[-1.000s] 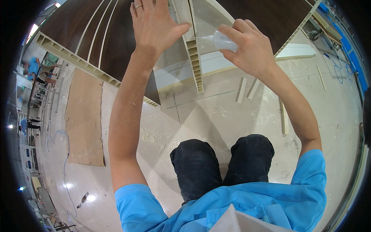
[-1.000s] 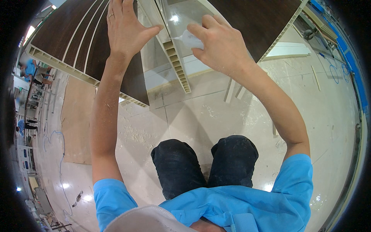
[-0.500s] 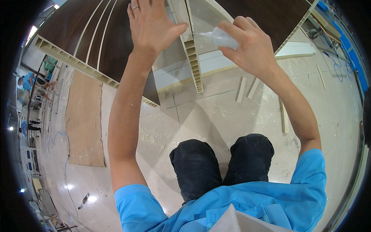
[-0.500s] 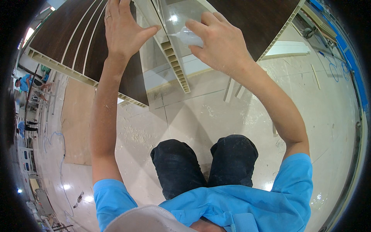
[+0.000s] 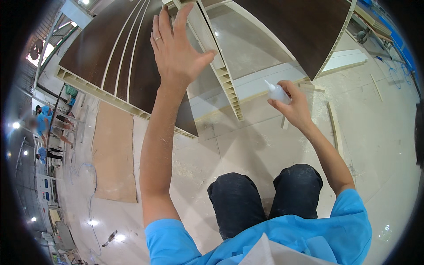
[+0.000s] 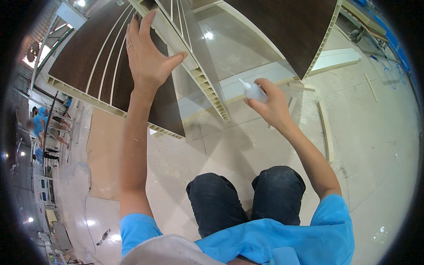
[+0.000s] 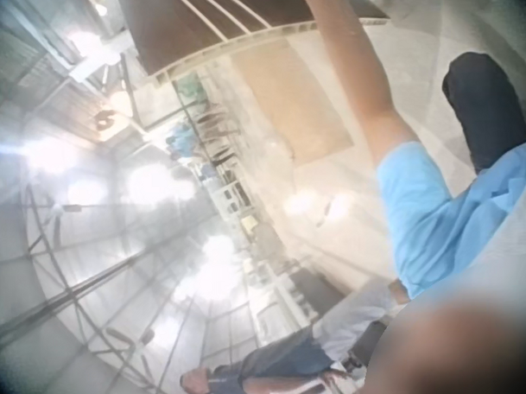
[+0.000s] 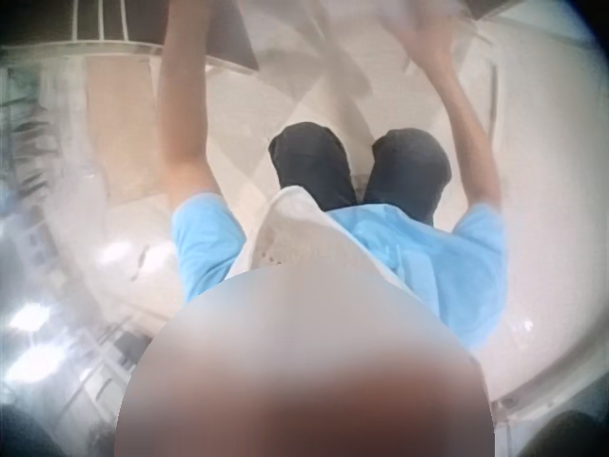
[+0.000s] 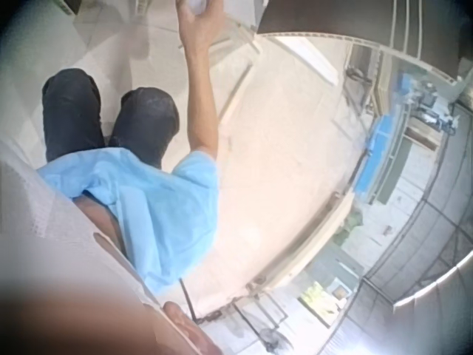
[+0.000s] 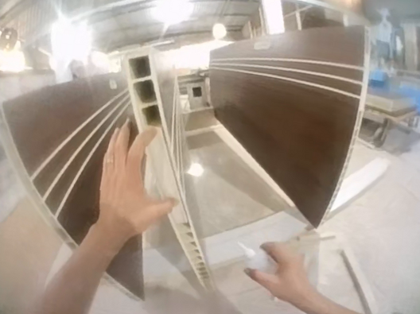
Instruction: The person kneels on the floor and applies glue from a bottle into the grooves of a large wooden panel. They then insert thin wooden strips into the glued grooves and press them into place.
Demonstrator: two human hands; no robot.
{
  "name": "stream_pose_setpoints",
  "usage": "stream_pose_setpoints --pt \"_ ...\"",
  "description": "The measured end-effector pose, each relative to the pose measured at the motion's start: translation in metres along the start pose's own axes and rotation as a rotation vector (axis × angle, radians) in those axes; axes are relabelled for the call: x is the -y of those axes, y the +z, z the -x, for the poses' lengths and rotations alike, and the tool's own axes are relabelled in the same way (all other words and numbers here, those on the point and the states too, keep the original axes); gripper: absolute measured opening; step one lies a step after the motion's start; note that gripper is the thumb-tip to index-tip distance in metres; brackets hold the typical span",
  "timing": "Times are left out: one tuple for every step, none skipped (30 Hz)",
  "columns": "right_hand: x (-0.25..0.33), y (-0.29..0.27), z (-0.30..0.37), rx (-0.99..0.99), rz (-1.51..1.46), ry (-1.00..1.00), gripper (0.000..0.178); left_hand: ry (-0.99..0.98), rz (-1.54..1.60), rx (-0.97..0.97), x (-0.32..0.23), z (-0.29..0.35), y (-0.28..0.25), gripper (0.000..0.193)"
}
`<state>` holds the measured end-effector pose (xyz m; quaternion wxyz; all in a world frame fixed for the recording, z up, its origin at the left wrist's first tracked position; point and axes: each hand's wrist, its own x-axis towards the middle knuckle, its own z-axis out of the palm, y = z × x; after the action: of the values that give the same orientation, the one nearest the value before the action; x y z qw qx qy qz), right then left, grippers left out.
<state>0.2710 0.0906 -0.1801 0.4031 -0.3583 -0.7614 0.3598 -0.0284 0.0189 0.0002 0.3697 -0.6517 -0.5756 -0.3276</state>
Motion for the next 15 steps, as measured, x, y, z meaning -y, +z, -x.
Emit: stream_pose_setpoints --pt "-0.004 0.002 0.002 0.001 -0.036 0.003 0.052 0.001 -0.001 -0.004 0.001 0.001 0.000 0.123" --pt "-0.006 0.004 0.004 0.003 -0.070 0.006 0.053 0.000 -0.002 -0.008 0.001 0.001 0.000 0.124" --pt "-0.009 0.005 0.004 0.006 -0.109 0.017 0.053 0.003 0.014 -0.018 0.002 0.001 0.001 0.123" --pt "-0.010 0.006 0.005 -0.002 -0.099 -0.004 0.053 0.005 0.032 -0.029 0.003 0.002 0.001 0.124" --pt "-0.012 0.008 0.005 -0.008 -0.093 -0.015 0.052 0.004 0.052 -0.039 0.004 0.002 0.002 0.124" --pt "-0.014 0.009 0.006 -0.015 -0.092 -0.039 0.052 0.010 0.057 -0.042 0.005 0.003 0.002 0.124" --pt "-0.015 0.010 0.006 -0.019 -0.094 -0.034 0.052 0.016 0.062 -0.046 0.006 0.003 0.002 0.124" --pt "-0.017 0.010 0.007 -0.022 -0.102 -0.042 0.052 0.022 0.068 -0.048 0.007 0.004 0.003 0.124" --pt "-0.020 0.011 0.008 -0.028 -0.116 -0.064 0.051 0.017 0.072 -0.047 0.007 0.005 0.003 0.124" --pt "-0.022 0.011 0.009 -0.028 -0.116 -0.041 0.052 0.011 0.076 -0.045 0.007 0.006 0.002 0.124" --pt "-0.024 0.011 0.011 -0.032 -0.121 -0.031 0.052 0.007 0.080 -0.044 0.007 0.006 0.002 0.125" --pt "-0.026 0.010 0.012 -0.041 -0.129 -0.030 0.053 0.004 0.077 -0.041 0.006 0.007 0.002 0.125" --pt "-0.029 0.009 0.014 -0.040 -0.133 -0.023 0.053 0.001 0.074 -0.039 0.005 0.007 0.002 0.125" --pt "-0.031 0.008 0.016 -0.042 -0.140 -0.023 0.053 -0.001 0.072 -0.037 0.003 0.007 0.001 0.125" --pt "-0.033 0.006 0.018 -0.042 -0.151 -0.016 0.052 -0.010 0.069 -0.031 0.002 0.007 0.001 0.125"
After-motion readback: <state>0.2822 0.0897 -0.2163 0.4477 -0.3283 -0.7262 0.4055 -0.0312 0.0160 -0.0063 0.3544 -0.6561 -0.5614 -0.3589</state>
